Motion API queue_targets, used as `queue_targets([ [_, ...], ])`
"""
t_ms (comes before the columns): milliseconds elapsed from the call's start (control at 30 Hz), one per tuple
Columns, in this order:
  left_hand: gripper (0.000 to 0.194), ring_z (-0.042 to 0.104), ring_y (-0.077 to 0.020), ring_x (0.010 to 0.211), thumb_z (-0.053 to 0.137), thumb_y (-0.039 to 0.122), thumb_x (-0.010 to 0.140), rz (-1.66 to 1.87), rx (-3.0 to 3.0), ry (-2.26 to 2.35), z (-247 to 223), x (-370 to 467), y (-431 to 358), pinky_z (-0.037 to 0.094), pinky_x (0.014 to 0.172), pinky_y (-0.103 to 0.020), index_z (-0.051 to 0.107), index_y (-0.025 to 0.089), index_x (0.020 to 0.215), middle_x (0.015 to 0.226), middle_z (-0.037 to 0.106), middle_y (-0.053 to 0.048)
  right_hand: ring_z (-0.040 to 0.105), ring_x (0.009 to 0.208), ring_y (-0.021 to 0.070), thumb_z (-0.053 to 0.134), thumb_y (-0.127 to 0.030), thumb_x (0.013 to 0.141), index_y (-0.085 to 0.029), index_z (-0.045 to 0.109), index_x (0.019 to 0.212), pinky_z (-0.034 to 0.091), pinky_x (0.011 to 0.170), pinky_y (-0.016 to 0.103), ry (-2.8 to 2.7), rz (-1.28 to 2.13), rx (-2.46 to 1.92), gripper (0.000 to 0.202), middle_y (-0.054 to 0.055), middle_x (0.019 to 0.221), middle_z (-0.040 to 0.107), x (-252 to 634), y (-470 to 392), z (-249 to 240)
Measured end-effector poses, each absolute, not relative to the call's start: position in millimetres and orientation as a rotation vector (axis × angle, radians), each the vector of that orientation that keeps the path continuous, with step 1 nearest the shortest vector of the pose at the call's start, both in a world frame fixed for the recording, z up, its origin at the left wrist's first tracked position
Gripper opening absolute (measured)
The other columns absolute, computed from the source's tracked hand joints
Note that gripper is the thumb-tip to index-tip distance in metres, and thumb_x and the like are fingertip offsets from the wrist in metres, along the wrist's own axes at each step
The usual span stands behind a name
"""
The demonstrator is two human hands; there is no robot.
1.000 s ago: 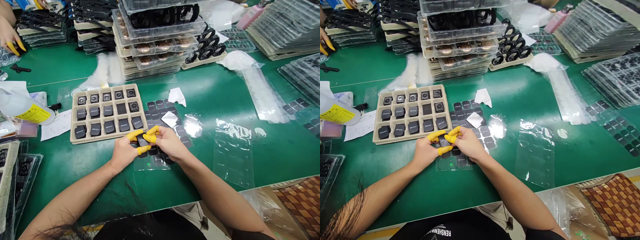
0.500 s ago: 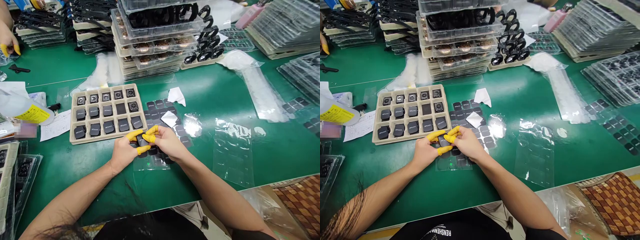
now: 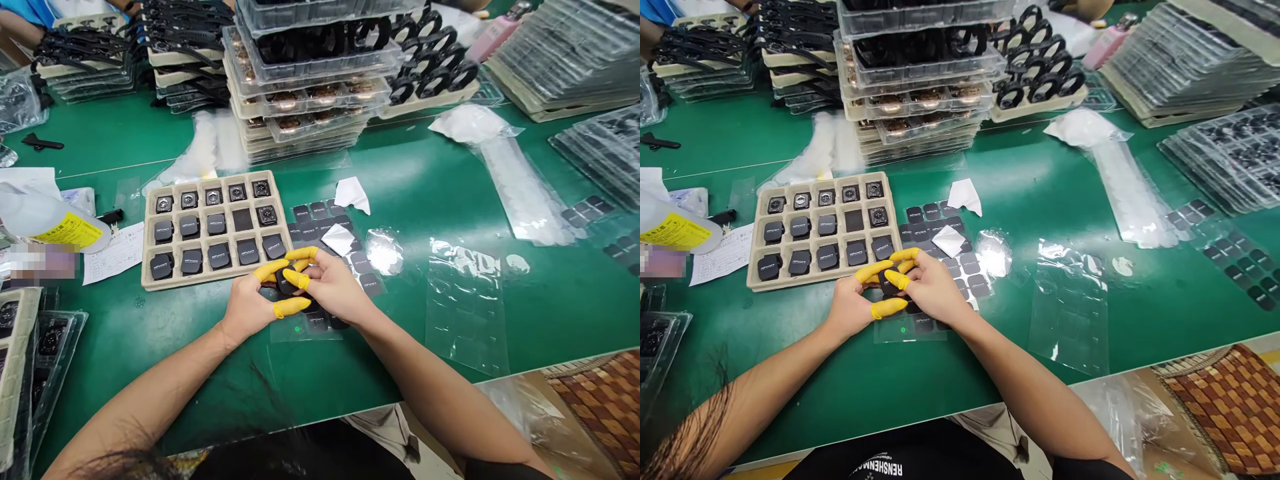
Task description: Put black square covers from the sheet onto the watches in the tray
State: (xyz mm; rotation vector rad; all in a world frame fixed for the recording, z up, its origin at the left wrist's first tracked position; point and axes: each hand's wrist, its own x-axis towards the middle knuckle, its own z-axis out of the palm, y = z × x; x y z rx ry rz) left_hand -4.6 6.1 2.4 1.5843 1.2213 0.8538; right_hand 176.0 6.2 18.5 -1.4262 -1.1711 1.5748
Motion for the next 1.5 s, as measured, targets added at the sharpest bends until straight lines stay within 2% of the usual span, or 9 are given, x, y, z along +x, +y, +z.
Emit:
queue_targets([
  [167,0.028,0.076,-0.0183,0.088,0.067,0.031,0.09,0.822,1.642,1.246,1,-7,8,0.061,0.084,-0.03,0.075,0.021,0.115,0.105,0.08,-0.004,0.07,0.075,0.0164,0.076,-0.039,0.081,-0.024,0.065,0.112,0.062,0.07,0.032,-1.273,1.601,-1.395,0.036,0.002,0.09,0.069,176,4,19],
  [300,0.033,0.076,-0.0177,0.082,0.047,0.033,0.101,0.817,1.611,1.366,1,-9,9,0.059,0.077,-0.029,0.071,0.02,0.119,0.094,0.081,-0.004,0.069,0.072,0.0165,0.082,-0.042,0.072,-0.022,0.069,0.104,0.064,0.067,0.035,-1.204,1.635,-1.355,0.04,0.002,0.087,0.069,176,21,27],
  [400,0.038,0.076,-0.0175,0.083,0.043,0.039,0.104,0.821,1.527,1.328,4,-8,9,0.059,0.078,-0.029,0.064,0.019,0.128,0.091,0.081,-0.005,0.068,0.081,0.019,0.079,-0.045,0.075,-0.021,0.07,0.096,0.063,0.068,0.035,-1.203,1.386,-1.359,0.033,0.006,0.097,0.071,163,61,34],
  [567,0.035,0.077,-0.0186,0.084,0.051,0.039,0.101,0.807,1.525,1.299,5,-7,7,0.06,0.082,-0.032,0.063,0.019,0.127,0.092,0.082,-0.006,0.068,0.091,0.0241,0.072,-0.029,0.083,-0.021,0.073,0.101,0.055,0.08,0.037,-1.87,0.809,-1.626,0.02,0.007,0.097,0.074,121,137,44],
  [767,0.033,0.078,-0.0191,0.089,0.052,0.034,0.1,0.794,1.549,1.282,5,-8,7,0.061,0.084,-0.032,0.063,0.018,0.127,0.093,0.082,-0.006,0.069,0.092,0.031,0.054,-0.03,0.094,-0.013,0.069,0.114,0.047,0.078,0.038,-2.213,0.348,-1.958,0.03,0.018,0.102,0.074,116,137,49],
  [1000,0.031,0.078,-0.0196,0.091,0.053,0.032,0.099,0.769,1.588,1.314,9,-7,6,0.061,0.084,-0.032,0.063,0.02,0.126,0.099,0.082,-0.005,0.067,0.094,0.0309,0.046,-0.027,0.096,-0.011,0.063,0.113,0.044,0.076,0.037,-2.328,0.299,-1.989,0.028,0.02,0.11,0.071,126,116,41],
  [1167,0.033,0.078,-0.0202,0.089,0.053,0.034,0.098,0.77,1.58,1.311,9,-7,7,0.059,0.085,-0.033,0.064,0.018,0.124,0.092,0.082,-0.006,0.067,0.09,0.0308,0.053,-0.041,0.095,-0.015,0.059,0.117,0.045,0.074,0.036,-2.299,0.321,-1.964,0.035,0.016,0.102,0.071,125,124,37],
  [1367,0.035,0.077,-0.0203,0.088,0.06,0.038,0.095,0.81,1.583,1.304,3,-7,8,0.059,0.086,-0.033,0.065,0.019,0.124,0.09,0.081,-0.006,0.068,0.095,0.0296,0.055,-0.019,0.09,-0.016,0.065,0.104,0.049,0.079,0.037,-1.99,0.279,-1.951,0.018,0.015,0.107,0.071,140,113,47],
  [1500,0.058,0.077,-0.0208,0.086,0.078,0.039,0.08,0.838,1.487,1.241,-1,-8,11,0.061,0.084,-0.034,0.061,0.019,0.132,0.095,0.081,-0.006,0.07,0.078,0.0211,0.061,-0.026,0.089,-0.021,0.066,0.102,0.054,0.072,0.033,-1.663,0.897,-1.588,0.015,0.005,0.093,0.074,162,69,43],
])
